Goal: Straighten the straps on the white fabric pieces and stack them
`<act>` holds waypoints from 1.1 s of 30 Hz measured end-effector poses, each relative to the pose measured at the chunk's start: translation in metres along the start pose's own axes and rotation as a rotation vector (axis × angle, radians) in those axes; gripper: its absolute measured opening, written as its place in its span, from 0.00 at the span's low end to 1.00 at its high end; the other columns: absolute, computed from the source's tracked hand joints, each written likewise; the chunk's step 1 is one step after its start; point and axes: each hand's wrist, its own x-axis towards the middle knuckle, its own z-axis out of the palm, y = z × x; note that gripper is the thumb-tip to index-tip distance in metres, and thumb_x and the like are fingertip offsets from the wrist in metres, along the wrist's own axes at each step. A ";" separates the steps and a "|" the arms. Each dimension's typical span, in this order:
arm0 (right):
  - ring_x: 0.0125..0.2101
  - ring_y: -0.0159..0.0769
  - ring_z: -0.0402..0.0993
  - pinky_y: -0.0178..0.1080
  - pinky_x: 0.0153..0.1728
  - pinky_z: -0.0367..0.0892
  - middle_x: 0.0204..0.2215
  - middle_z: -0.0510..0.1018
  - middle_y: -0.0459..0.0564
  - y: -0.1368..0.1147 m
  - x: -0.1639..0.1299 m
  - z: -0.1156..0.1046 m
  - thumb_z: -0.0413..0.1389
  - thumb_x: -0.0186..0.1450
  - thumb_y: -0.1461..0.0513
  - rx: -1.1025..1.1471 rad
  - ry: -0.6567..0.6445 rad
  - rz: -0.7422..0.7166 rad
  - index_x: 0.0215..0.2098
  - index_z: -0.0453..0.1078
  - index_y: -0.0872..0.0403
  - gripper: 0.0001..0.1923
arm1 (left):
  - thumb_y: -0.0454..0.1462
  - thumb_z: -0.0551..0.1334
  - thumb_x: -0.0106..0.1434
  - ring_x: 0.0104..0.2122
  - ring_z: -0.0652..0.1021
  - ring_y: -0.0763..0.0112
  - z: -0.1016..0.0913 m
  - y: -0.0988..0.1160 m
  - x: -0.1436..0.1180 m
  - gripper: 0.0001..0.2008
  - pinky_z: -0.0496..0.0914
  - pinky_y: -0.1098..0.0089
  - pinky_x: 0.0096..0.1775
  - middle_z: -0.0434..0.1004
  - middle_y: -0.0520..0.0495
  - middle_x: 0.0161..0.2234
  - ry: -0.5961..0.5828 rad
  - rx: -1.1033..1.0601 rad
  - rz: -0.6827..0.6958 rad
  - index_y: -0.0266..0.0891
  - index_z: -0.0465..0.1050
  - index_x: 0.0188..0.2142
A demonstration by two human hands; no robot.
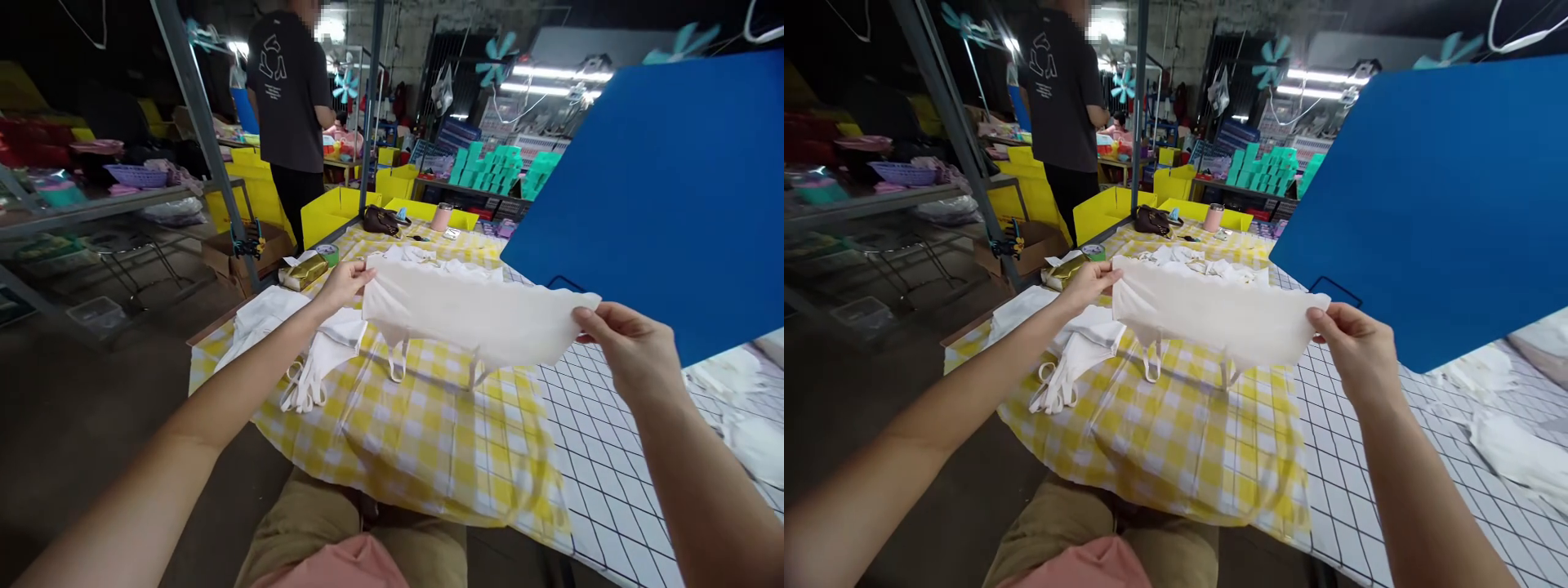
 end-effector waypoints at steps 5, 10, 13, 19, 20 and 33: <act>0.24 0.30 0.65 0.38 0.27 0.65 0.22 0.72 0.47 -0.027 0.010 0.006 0.65 0.40 0.49 0.038 0.012 -0.133 0.22 0.71 0.54 0.19 | 0.42 0.65 0.52 0.24 0.74 0.72 -0.012 0.029 0.007 0.12 0.70 0.72 0.30 0.74 0.51 0.23 0.068 0.033 0.103 0.33 0.71 0.29; 0.24 0.30 0.65 0.39 0.26 0.64 0.23 0.73 0.49 -0.050 0.009 0.029 0.65 0.41 0.49 0.095 -0.012 -0.184 0.22 0.71 0.55 0.19 | 0.41 0.63 0.55 0.25 0.75 0.72 -0.032 0.048 0.001 0.12 0.70 0.72 0.30 0.74 0.51 0.24 0.166 0.064 0.151 0.33 0.71 0.31; 0.23 0.30 0.65 0.38 0.25 0.63 0.22 0.72 0.48 -0.061 0.005 0.047 0.65 0.42 0.48 0.105 -0.072 -0.210 0.22 0.71 0.56 0.20 | 0.42 0.63 0.54 0.25 0.75 0.72 -0.053 0.057 -0.009 0.12 0.69 0.73 0.29 0.74 0.51 0.23 0.243 0.112 0.171 0.34 0.71 0.31; 0.19 0.26 0.60 0.34 0.23 0.60 0.16 0.67 0.44 -0.083 -0.018 0.089 0.61 0.50 0.49 0.085 -0.252 -0.323 0.20 0.69 0.55 0.18 | 0.42 0.62 0.55 0.26 0.75 0.72 -0.114 0.081 -0.045 0.11 0.69 0.74 0.27 0.74 0.51 0.24 0.447 0.215 0.218 0.34 0.70 0.32; 0.19 0.26 0.60 0.34 0.22 0.59 0.15 0.67 0.44 -0.088 -0.024 0.096 0.61 0.51 0.49 0.092 -0.298 -0.345 0.19 0.68 0.55 0.18 | 0.41 0.62 0.55 0.26 0.75 0.72 -0.125 0.087 -0.053 0.11 0.69 0.75 0.27 0.74 0.51 0.25 0.491 0.232 0.221 0.34 0.70 0.32; 0.19 0.28 0.64 0.31 0.23 0.61 0.15 0.67 0.42 -0.049 -0.034 0.253 0.51 0.56 0.53 0.121 -0.660 -0.059 0.20 0.63 0.53 0.14 | 0.40 0.54 0.58 0.24 0.72 0.72 -0.240 0.028 -0.045 0.12 0.66 0.74 0.27 0.75 0.51 0.25 0.616 0.783 -0.189 0.33 0.70 0.35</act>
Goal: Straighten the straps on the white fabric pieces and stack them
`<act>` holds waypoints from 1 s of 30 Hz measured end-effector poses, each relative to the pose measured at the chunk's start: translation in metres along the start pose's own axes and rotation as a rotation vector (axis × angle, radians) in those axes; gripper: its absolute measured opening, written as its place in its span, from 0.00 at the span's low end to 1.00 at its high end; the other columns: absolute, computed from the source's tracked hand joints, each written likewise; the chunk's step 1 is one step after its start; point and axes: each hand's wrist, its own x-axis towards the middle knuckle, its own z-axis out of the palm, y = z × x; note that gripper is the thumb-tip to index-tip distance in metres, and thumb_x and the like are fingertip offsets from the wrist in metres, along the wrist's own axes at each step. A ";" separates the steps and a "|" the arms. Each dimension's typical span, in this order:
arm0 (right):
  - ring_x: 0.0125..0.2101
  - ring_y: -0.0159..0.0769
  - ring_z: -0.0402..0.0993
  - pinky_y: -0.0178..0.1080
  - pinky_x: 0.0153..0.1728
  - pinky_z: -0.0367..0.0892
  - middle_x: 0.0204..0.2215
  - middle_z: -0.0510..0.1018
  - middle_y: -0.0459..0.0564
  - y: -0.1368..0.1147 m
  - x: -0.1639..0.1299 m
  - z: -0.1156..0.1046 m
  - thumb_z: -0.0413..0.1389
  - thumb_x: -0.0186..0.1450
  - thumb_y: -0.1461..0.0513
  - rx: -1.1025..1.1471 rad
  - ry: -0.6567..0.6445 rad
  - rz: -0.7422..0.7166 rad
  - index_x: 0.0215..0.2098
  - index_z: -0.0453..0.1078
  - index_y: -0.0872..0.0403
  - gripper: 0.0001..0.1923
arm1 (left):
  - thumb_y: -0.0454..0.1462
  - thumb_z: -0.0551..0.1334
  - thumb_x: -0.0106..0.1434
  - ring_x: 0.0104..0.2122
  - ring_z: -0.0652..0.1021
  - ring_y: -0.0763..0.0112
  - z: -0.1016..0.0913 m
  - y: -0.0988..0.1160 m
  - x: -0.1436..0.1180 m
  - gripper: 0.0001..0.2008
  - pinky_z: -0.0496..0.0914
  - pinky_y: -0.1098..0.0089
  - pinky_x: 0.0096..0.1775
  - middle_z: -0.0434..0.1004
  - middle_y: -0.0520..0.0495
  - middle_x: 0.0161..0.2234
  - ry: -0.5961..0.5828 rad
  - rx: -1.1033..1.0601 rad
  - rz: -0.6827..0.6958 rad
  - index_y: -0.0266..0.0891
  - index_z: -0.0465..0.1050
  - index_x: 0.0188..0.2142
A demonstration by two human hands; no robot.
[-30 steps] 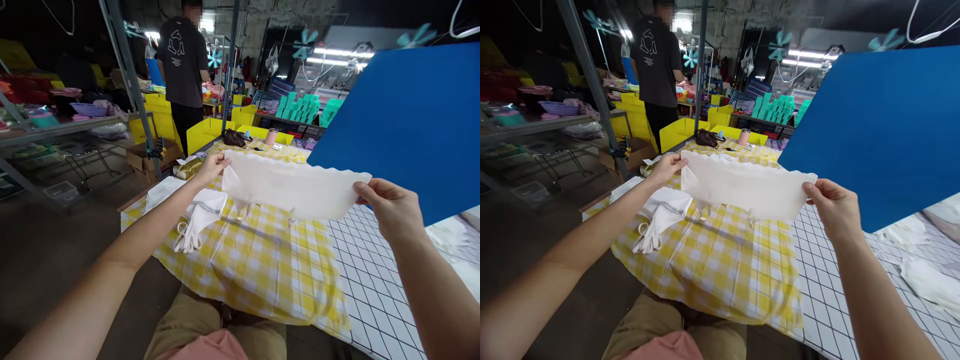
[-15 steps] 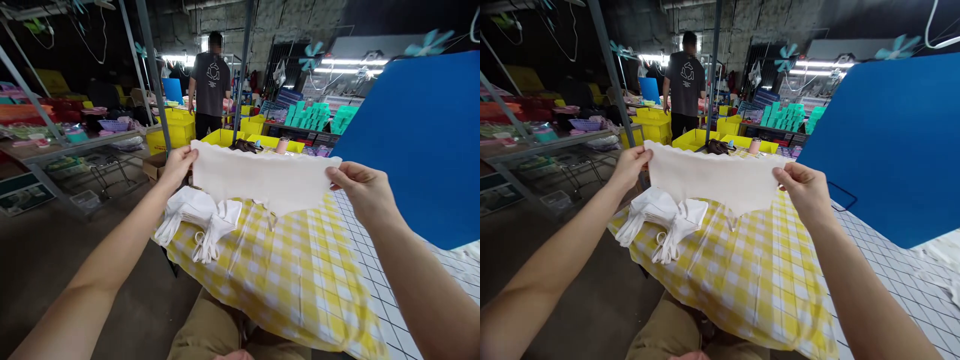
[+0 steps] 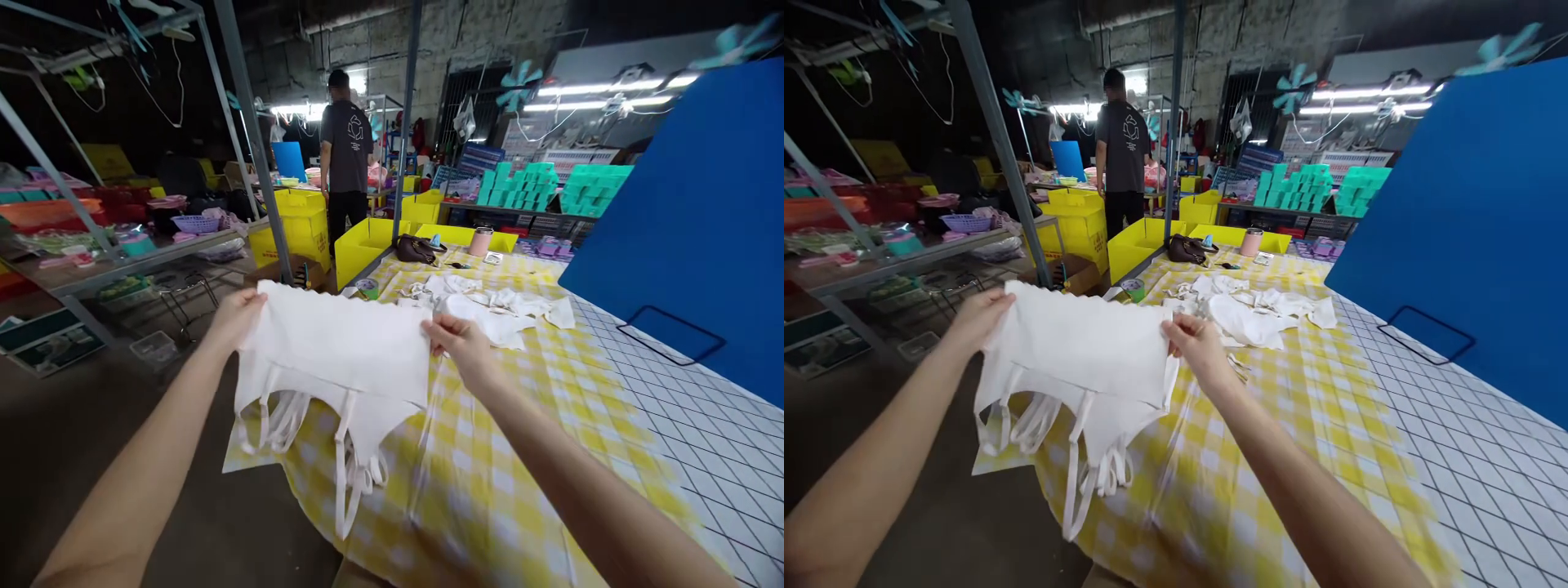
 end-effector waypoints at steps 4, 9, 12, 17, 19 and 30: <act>0.15 0.29 0.61 0.33 0.20 0.57 0.10 0.64 0.43 0.076 0.027 0.030 0.49 0.54 0.59 -0.176 0.080 0.130 0.13 0.58 0.53 0.13 | 0.38 0.55 0.56 0.28 0.74 0.67 0.067 -0.038 0.014 0.10 0.63 0.74 0.27 0.76 0.47 0.25 -0.097 0.277 -0.011 0.35 0.72 0.27; 0.16 0.31 0.60 0.34 0.20 0.52 0.09 0.63 0.43 0.132 0.036 0.043 0.51 0.52 0.61 -0.359 0.154 0.178 0.12 0.58 0.52 0.12 | 0.38 0.55 0.56 0.32 0.76 0.65 0.107 -0.063 0.018 0.10 0.61 0.73 0.30 0.77 0.45 0.28 -0.192 0.429 0.010 0.38 0.73 0.26; 0.19 0.33 0.63 0.34 0.23 0.53 0.13 0.67 0.44 0.143 0.040 0.040 0.50 0.53 0.61 -0.424 0.154 0.156 0.15 0.61 0.53 0.11 | 0.40 0.54 0.59 0.36 0.76 0.62 0.110 -0.067 0.022 0.11 0.61 0.72 0.31 0.78 0.43 0.33 -0.211 0.485 0.014 0.39 0.74 0.31; 0.22 0.34 0.66 0.35 0.25 0.56 0.18 0.72 0.48 0.154 0.043 0.039 0.49 0.56 0.60 -0.501 0.154 0.145 0.20 0.65 0.54 0.10 | 0.42 0.53 0.61 0.39 0.75 0.59 0.114 -0.067 0.023 0.13 0.62 0.70 0.30 0.77 0.42 0.38 -0.202 0.544 -0.021 0.40 0.73 0.35; 0.23 0.34 0.67 0.35 0.25 0.57 0.20 0.73 0.48 0.157 0.042 0.040 0.49 0.57 0.60 -0.530 0.155 0.132 0.21 0.65 0.54 0.09 | 0.43 0.52 0.61 0.39 0.75 0.58 0.116 -0.066 0.020 0.13 0.62 0.70 0.30 0.77 0.42 0.38 -0.199 0.592 -0.020 0.40 0.72 0.36; 0.48 0.52 0.58 0.46 0.41 0.54 0.47 0.66 0.66 0.158 0.107 -0.042 0.48 0.58 0.66 -0.841 0.413 0.086 0.44 0.66 0.61 0.16 | 0.38 0.50 0.62 0.45 0.71 0.53 0.103 -0.032 -0.014 0.18 0.66 0.61 0.42 0.71 0.35 0.44 0.044 0.893 0.236 0.31 0.63 0.49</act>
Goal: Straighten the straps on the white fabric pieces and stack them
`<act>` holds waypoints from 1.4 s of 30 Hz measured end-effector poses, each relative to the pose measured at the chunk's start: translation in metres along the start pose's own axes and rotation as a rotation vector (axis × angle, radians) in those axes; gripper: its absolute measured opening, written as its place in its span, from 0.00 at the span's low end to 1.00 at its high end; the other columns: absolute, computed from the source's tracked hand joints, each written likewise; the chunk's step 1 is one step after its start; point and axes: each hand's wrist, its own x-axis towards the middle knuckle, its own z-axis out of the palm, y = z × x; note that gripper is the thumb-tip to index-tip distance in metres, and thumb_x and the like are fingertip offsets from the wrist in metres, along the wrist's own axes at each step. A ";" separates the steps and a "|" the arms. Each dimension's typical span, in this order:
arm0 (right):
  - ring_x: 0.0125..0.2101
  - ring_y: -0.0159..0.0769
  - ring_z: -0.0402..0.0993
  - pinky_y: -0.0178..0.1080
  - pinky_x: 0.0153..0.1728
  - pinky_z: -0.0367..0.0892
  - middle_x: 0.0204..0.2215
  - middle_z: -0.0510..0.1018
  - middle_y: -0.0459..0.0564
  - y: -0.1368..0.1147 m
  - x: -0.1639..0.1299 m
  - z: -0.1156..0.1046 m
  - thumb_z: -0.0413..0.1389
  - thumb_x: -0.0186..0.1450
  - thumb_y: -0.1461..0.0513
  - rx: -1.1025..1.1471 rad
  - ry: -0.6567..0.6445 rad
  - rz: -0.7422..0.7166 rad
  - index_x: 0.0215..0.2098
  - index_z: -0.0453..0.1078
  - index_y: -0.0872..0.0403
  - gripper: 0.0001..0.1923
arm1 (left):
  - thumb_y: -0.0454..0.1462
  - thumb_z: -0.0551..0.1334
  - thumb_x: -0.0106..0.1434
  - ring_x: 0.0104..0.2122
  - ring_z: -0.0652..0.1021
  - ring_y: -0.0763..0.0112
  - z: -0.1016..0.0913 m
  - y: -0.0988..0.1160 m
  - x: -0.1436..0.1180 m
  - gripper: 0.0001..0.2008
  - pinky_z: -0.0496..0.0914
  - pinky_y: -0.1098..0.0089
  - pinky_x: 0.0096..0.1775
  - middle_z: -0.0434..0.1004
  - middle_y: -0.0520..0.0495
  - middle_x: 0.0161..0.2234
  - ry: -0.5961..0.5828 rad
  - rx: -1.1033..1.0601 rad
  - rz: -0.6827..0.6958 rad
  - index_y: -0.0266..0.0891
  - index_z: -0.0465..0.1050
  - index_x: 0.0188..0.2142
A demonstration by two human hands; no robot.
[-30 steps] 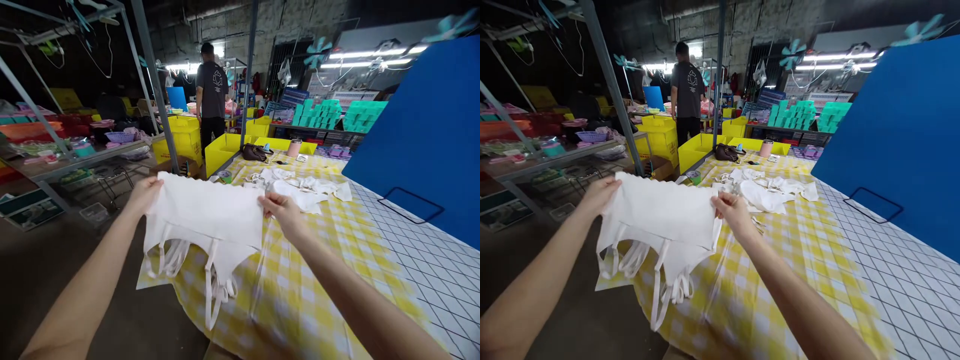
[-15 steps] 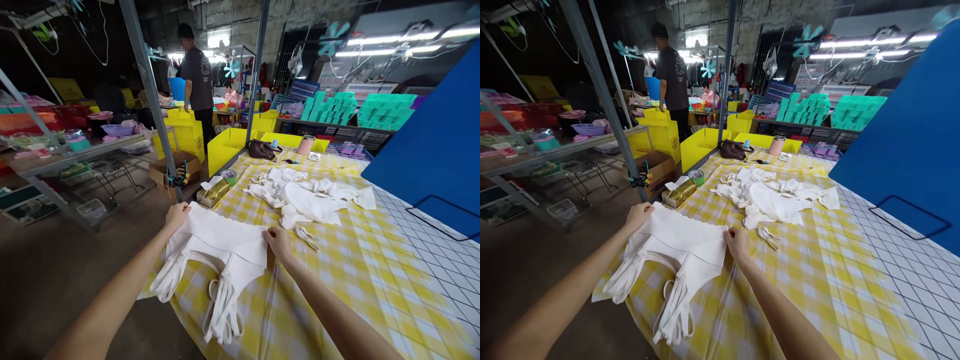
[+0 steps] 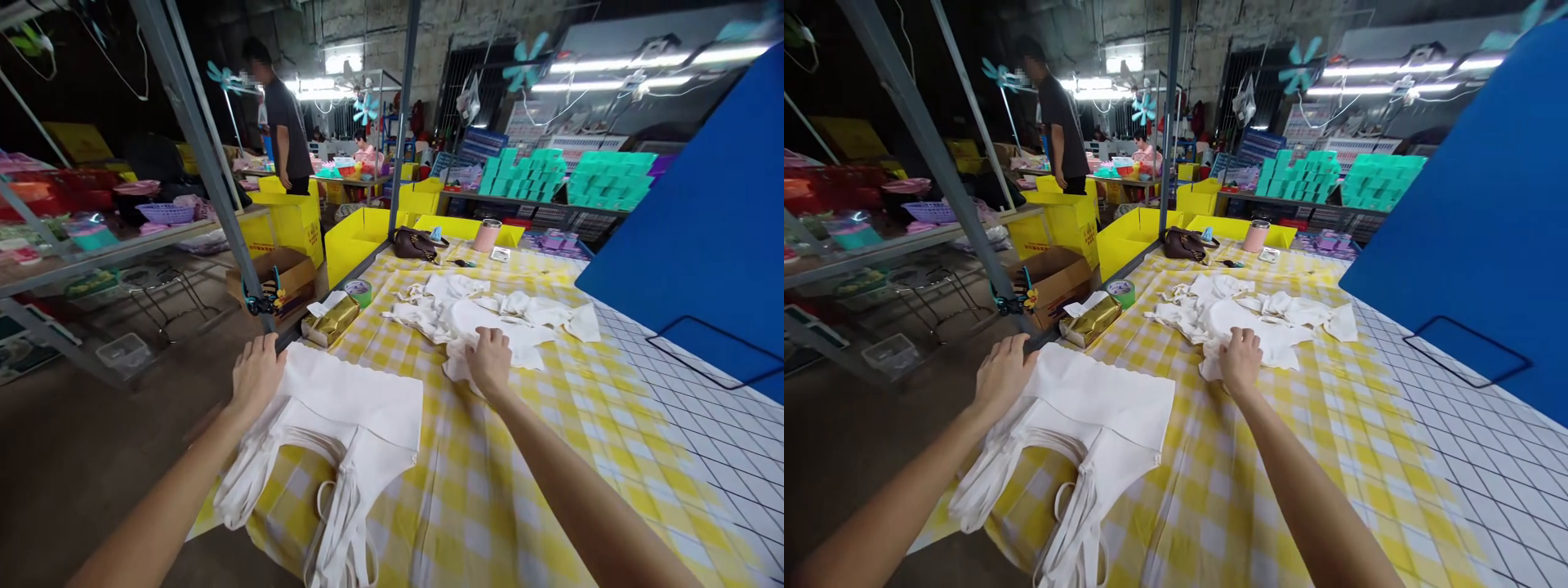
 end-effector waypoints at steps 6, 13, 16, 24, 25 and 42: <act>0.39 0.46 0.65 0.45 0.39 0.54 0.35 0.73 0.59 0.016 0.010 -0.020 0.46 0.60 0.66 -0.034 0.019 -0.047 0.30 0.68 0.56 0.09 | 0.38 0.54 0.57 0.44 0.71 0.53 -0.043 0.041 -0.044 0.17 0.65 0.56 0.47 0.72 0.39 0.41 -0.044 -0.509 0.070 0.38 0.67 0.46; 0.23 0.35 0.67 0.35 0.26 0.57 0.22 0.72 0.47 0.006 -0.111 -0.068 0.44 0.65 0.59 0.175 -0.076 -0.354 0.31 0.64 0.52 0.10 | 0.46 0.65 0.51 0.40 0.75 0.60 -0.051 0.128 -0.133 0.16 0.69 0.65 0.45 0.75 0.42 0.39 -0.898 -1.643 -0.151 0.48 0.75 0.40; 0.20 0.32 0.66 0.33 0.23 0.56 0.20 0.70 0.45 0.002 -0.184 -0.085 0.42 0.66 0.64 0.221 -0.247 -0.573 0.27 0.61 0.51 0.11 | 0.50 0.62 0.53 0.44 0.76 0.58 -0.046 0.160 -0.162 0.17 0.70 0.65 0.46 0.75 0.37 0.42 -1.241 -1.957 -0.389 0.43 0.76 0.36; 0.21 0.30 0.68 0.32 0.23 0.58 0.24 0.72 0.45 0.007 -0.266 -0.106 0.44 0.66 0.63 0.295 -0.611 -0.632 0.27 0.63 0.52 0.11 | 0.36 0.62 0.52 0.41 0.77 0.54 -0.048 0.180 -0.207 0.30 0.75 0.60 0.40 0.79 0.42 0.39 -1.293 -1.981 -1.142 0.45 0.62 0.56; 0.23 0.31 0.69 0.33 0.25 0.59 0.25 0.72 0.46 0.011 -0.262 -0.106 0.44 0.66 0.62 0.306 -0.588 -0.543 0.27 0.64 0.52 0.12 | 0.34 0.61 0.52 0.41 0.78 0.55 -0.048 0.178 -0.210 0.29 0.74 0.62 0.41 0.79 0.40 0.38 -1.223 -1.995 -1.182 0.40 0.63 0.55; 0.22 0.29 0.60 0.34 0.25 0.58 0.18 0.61 0.42 0.024 -0.233 -0.132 0.45 0.66 0.55 0.585 -0.629 -0.333 0.18 0.55 0.53 0.20 | 0.30 0.60 0.53 0.37 0.78 0.63 -0.074 0.155 -0.191 0.13 0.72 0.67 0.43 0.79 0.44 0.33 -0.759 -2.060 -1.103 0.35 0.71 0.40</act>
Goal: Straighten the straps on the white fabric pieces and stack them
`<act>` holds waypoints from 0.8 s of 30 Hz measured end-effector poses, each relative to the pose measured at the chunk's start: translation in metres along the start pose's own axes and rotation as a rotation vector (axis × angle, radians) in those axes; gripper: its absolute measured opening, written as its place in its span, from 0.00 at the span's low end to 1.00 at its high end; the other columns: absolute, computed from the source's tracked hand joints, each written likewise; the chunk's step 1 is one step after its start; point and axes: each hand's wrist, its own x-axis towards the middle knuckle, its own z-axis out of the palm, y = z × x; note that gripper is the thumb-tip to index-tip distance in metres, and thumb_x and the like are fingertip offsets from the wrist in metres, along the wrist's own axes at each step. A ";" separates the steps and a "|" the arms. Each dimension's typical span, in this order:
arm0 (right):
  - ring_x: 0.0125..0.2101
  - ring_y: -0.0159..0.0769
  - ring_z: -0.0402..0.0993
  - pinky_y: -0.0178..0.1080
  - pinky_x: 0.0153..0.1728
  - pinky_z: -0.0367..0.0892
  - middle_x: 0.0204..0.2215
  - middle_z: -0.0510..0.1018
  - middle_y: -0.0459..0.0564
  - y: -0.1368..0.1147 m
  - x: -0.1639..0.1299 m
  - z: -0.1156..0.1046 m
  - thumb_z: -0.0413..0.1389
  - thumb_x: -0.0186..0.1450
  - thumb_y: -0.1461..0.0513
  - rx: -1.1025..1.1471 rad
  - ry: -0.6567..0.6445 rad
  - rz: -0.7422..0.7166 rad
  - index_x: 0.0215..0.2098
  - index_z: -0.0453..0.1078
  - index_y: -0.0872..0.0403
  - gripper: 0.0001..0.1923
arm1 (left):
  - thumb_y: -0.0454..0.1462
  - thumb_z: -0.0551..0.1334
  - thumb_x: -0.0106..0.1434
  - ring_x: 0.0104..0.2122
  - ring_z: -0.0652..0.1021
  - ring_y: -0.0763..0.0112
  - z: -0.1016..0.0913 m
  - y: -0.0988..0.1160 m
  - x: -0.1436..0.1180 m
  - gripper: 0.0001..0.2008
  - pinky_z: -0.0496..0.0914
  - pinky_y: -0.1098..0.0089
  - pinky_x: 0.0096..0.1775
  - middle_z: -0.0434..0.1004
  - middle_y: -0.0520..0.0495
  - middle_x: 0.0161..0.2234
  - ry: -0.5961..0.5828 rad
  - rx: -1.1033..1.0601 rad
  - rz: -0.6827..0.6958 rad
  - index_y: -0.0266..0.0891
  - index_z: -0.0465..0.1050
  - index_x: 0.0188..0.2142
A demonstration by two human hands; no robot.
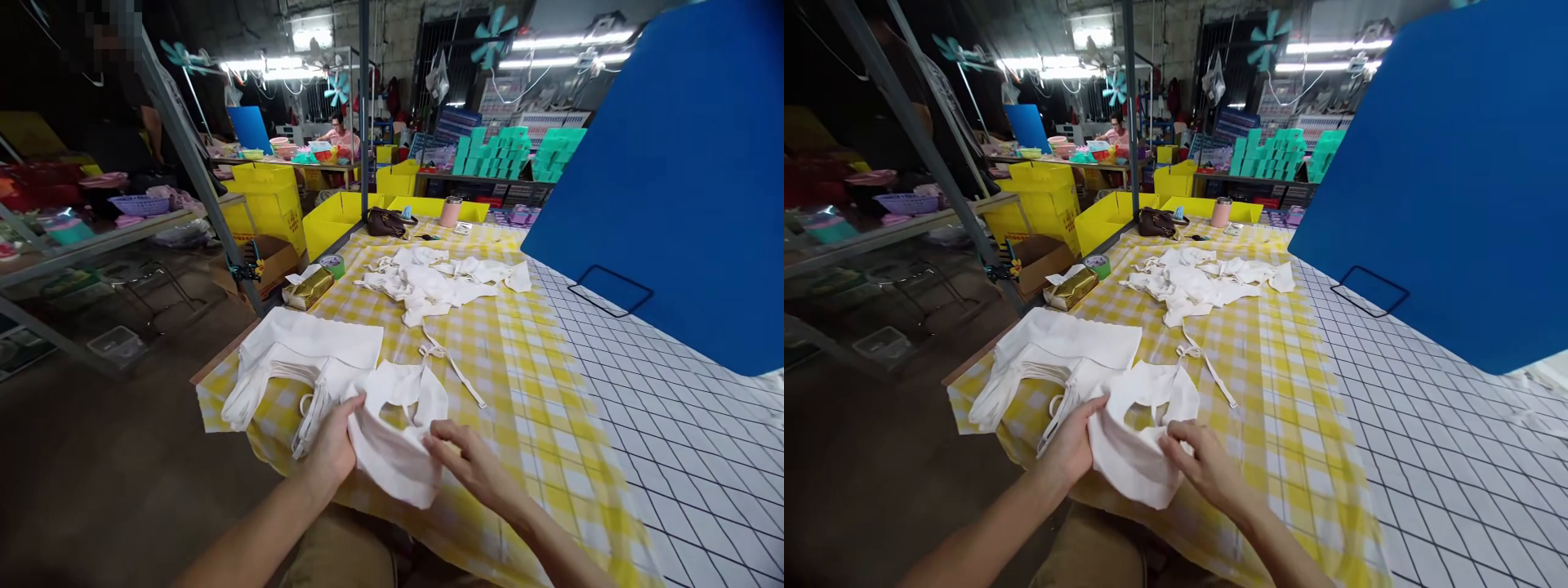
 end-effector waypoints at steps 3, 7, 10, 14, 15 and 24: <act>0.20 0.28 0.56 0.32 0.21 0.55 0.18 0.58 0.42 -0.012 -0.009 -0.030 0.48 0.64 0.51 0.227 0.220 0.047 0.18 0.56 0.53 0.21 | 0.30 0.61 0.51 0.38 0.77 0.66 0.022 0.016 -0.002 0.10 0.71 0.70 0.44 0.78 0.47 0.32 -0.106 0.001 0.160 0.38 0.72 0.35; 0.22 0.29 0.59 0.32 0.23 0.60 0.20 0.61 0.43 -0.007 -0.012 -0.066 0.52 0.61 0.50 0.386 0.598 0.161 0.21 0.59 0.53 0.18 | 0.37 0.62 0.51 0.41 0.75 0.69 0.059 0.027 0.005 0.13 0.69 0.73 0.43 0.76 0.51 0.38 -0.410 0.127 0.369 0.42 0.69 0.38; 0.23 0.32 0.65 0.36 0.24 0.63 0.24 0.67 0.45 0.023 -0.018 -0.077 0.51 0.59 0.50 0.193 0.690 0.404 0.25 0.61 0.53 0.15 | 0.38 0.61 0.53 0.42 0.74 0.68 0.067 0.016 0.023 0.22 0.68 0.70 0.42 0.74 0.48 0.43 -0.552 0.550 0.381 0.42 0.65 0.48; 0.28 0.38 0.71 0.40 0.27 0.64 0.38 0.71 0.52 0.073 -0.038 -0.064 0.50 0.56 0.52 -0.308 0.630 0.568 0.37 0.64 0.54 0.16 | 0.34 0.59 0.56 0.45 0.72 0.64 0.039 -0.013 0.044 0.18 0.65 0.64 0.48 0.73 0.44 0.45 -0.628 1.324 0.631 0.38 0.68 0.48; 0.30 0.38 0.71 0.40 0.28 0.65 0.38 0.71 0.52 0.080 -0.043 -0.058 0.49 0.57 0.53 -0.358 0.586 0.527 0.38 0.64 0.53 0.16 | 0.33 0.58 0.57 0.46 0.71 0.65 0.029 -0.018 0.046 0.16 0.64 0.64 0.49 0.72 0.44 0.46 -0.681 1.467 0.730 0.38 0.69 0.47; 0.32 0.36 0.71 0.37 0.30 0.65 0.36 0.71 0.52 0.053 -0.023 -0.007 0.44 0.65 0.63 -0.688 0.143 0.066 0.41 0.66 0.52 0.11 | 0.31 0.55 0.63 0.45 0.70 0.64 0.009 0.005 0.055 0.07 0.63 0.62 0.50 0.71 0.45 0.38 -0.879 2.327 1.306 0.38 0.71 0.36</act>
